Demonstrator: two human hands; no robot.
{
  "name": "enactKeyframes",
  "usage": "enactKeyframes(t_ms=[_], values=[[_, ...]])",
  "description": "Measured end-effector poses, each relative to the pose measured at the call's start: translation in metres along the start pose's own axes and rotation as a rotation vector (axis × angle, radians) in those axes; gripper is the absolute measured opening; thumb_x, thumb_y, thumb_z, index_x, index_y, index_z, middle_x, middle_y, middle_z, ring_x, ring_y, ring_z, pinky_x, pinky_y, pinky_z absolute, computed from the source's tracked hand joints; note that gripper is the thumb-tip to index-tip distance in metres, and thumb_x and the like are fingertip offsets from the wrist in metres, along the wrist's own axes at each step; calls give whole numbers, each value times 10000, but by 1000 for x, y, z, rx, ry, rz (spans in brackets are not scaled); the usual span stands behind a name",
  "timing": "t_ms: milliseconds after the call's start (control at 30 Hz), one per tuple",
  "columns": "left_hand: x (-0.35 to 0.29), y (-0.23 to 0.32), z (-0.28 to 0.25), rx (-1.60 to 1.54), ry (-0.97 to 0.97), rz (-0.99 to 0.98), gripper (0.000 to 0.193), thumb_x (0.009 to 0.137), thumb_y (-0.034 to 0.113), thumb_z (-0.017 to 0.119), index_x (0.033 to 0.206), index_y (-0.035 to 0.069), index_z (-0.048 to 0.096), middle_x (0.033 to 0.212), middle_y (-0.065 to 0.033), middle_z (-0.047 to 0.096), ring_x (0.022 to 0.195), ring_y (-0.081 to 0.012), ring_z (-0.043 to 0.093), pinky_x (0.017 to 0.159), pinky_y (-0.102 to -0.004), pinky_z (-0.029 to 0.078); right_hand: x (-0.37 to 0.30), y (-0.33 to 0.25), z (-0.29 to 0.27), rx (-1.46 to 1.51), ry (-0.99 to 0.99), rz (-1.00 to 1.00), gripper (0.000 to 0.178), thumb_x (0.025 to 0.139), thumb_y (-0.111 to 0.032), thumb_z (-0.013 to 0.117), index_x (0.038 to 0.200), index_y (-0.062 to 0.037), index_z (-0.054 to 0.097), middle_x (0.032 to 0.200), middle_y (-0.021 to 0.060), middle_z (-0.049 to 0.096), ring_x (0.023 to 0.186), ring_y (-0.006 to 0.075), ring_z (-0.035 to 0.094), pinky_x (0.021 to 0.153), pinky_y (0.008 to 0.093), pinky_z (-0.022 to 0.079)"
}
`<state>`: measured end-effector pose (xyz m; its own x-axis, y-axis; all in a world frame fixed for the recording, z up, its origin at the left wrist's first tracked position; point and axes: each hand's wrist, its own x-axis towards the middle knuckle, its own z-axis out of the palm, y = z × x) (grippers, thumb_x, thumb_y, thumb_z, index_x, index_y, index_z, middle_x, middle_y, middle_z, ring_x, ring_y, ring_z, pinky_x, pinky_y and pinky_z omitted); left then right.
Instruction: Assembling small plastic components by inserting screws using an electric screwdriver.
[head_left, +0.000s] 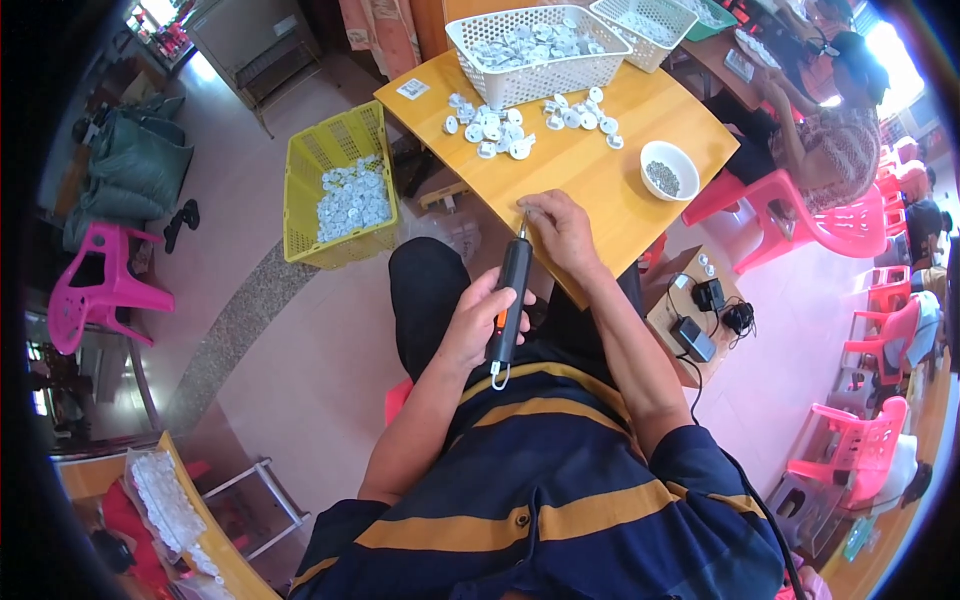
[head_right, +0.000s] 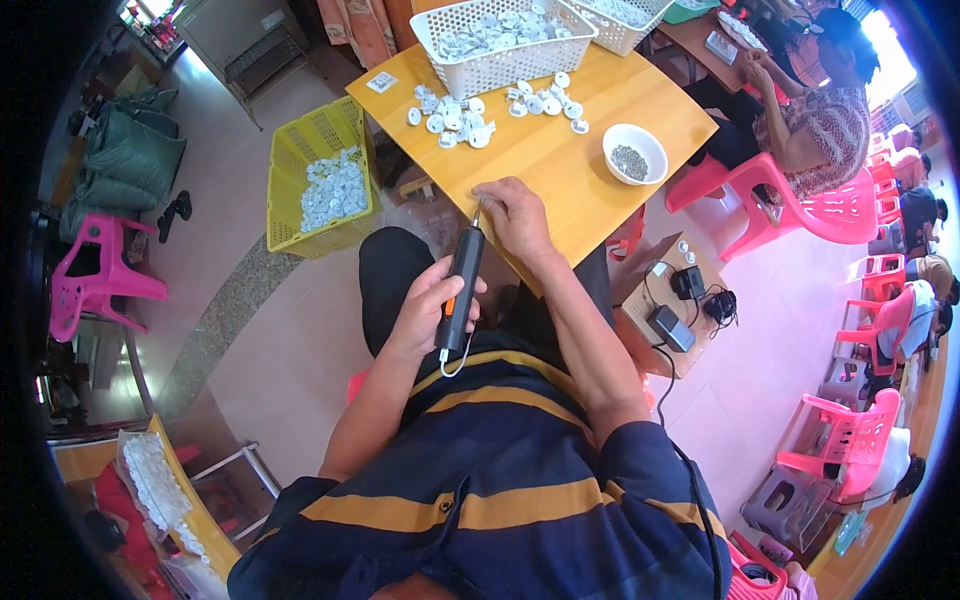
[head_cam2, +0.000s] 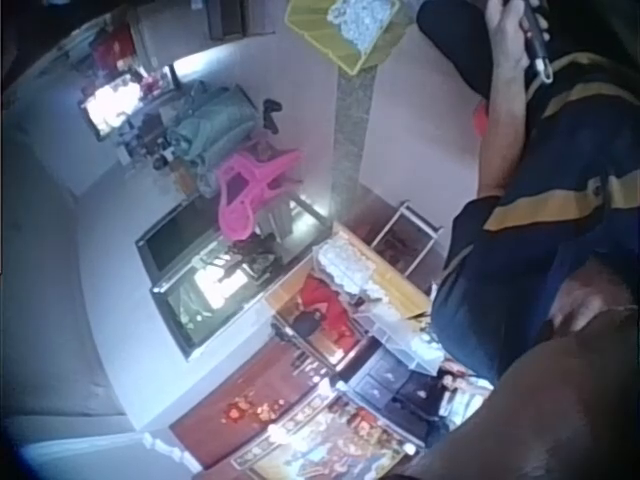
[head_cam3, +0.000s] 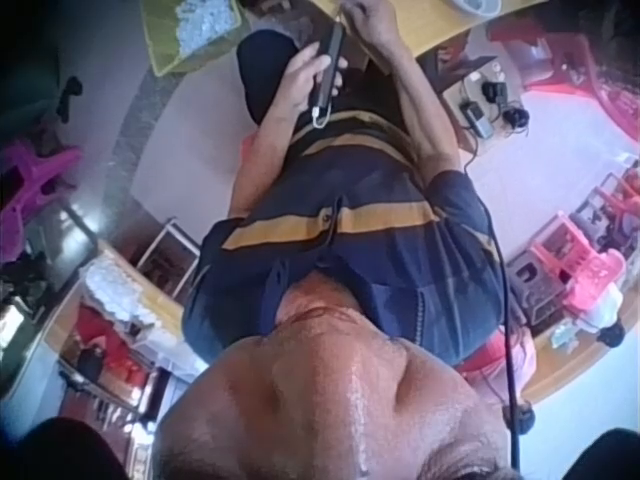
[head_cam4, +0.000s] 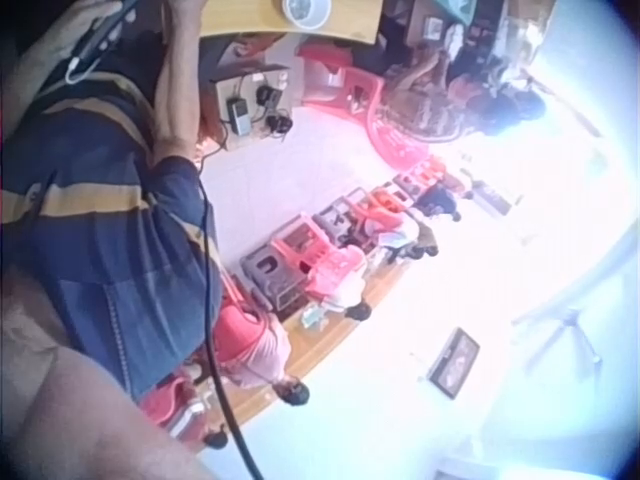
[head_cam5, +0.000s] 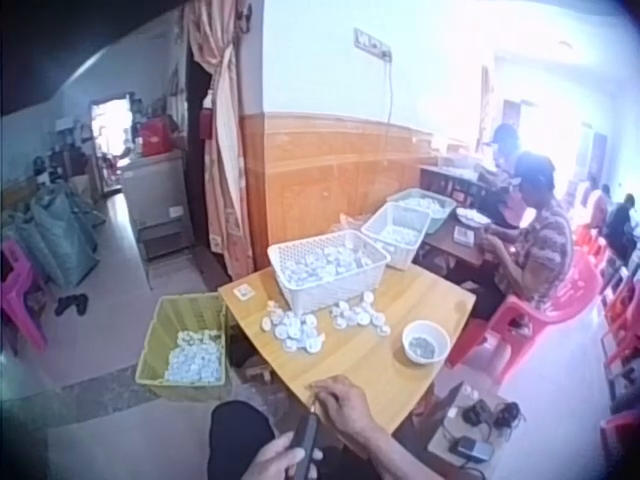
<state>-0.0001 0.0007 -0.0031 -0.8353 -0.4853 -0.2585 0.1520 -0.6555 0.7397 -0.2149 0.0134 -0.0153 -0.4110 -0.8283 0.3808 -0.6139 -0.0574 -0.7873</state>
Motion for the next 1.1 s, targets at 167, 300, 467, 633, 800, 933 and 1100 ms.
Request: enactKeyframes(t_ms=[167, 300, 467, 633, 800, 933, 1100], values=[[1, 1, -1, 16, 2, -10, 367, 1003, 167, 538, 1330, 12, 475, 1030, -110, 658, 723, -149, 674, 593, -281, 584, 0, 3, 0, -28, -8, -29, 199, 905, -8, 660, 1079, -58, 742, 936, 131, 662, 847, 279, 658, 765, 345, 525], [1, 2, -1, -4, -11, -5, 379, 1001, 167, 543, 1338, 9, 471, 1030, -109, 657, 721, -149, 675, 589, -280, 584, 0, 4, 0, -23, -12, -24, 200, 903, -10, 664, 1077, -66, 745, 934, 129, 661, 846, 280, 658, 765, 347, 527], [1, 2, -2, 12, 6, -9, 384, 1001, 169, 545, 1340, 7, 470, 1030, -109, 659, 720, -151, 677, 586, -282, 584, 0, 5, 1, -32, -24, -15, 199, 907, -13, 664, 1078, -70, 748, 931, 120, 661, 839, 267, 655, 765, 344, 526], [0, 3, -3, -1, -4, -10, 387, 1001, 170, 547, 1344, 7, 472, 1032, -111, 664, 718, -154, 681, 588, -284, 587, -1, 5, 1, -18, -34, 6, 204, 917, -12, 659, 1092, -69, 748, 927, 106, 659, 833, 238, 651, 765, 326, 522], [1, 3, -3, -6, -4, -8, 386, 1000, 165, 546, 1344, 5, 472, 1032, -111, 665, 718, -154, 682, 584, -282, 588, -1, 4, 1, -3, -33, 9, 204, 922, -14, 654, 1095, -67, 748, 925, 106, 660, 835, 236, 652, 767, 324, 522], [2, 4, -3, -16, -17, -12, 392, 997, 157, 544, 1350, 6, 465, 1037, -117, 663, 727, -157, 683, 583, -286, 594, 0, 4, 0, 12, -29, 18, 206, 923, -22, 655, 1103, -65, 747, 913, 108, 656, 835, 235, 650, 767, 327, 521], [5, 6, -8, -148, -89, -25, 403, 1009, 178, 505, 1370, 8, 453, 1055, -135, 652, 747, -177, 683, 594, -304, 605, 1, 2, 4, 41, 1, 106, 198, 900, -51, 674, 1079, -69, 758, 975, 145, 691, 895, 292, 685, 809, 362, 543]])
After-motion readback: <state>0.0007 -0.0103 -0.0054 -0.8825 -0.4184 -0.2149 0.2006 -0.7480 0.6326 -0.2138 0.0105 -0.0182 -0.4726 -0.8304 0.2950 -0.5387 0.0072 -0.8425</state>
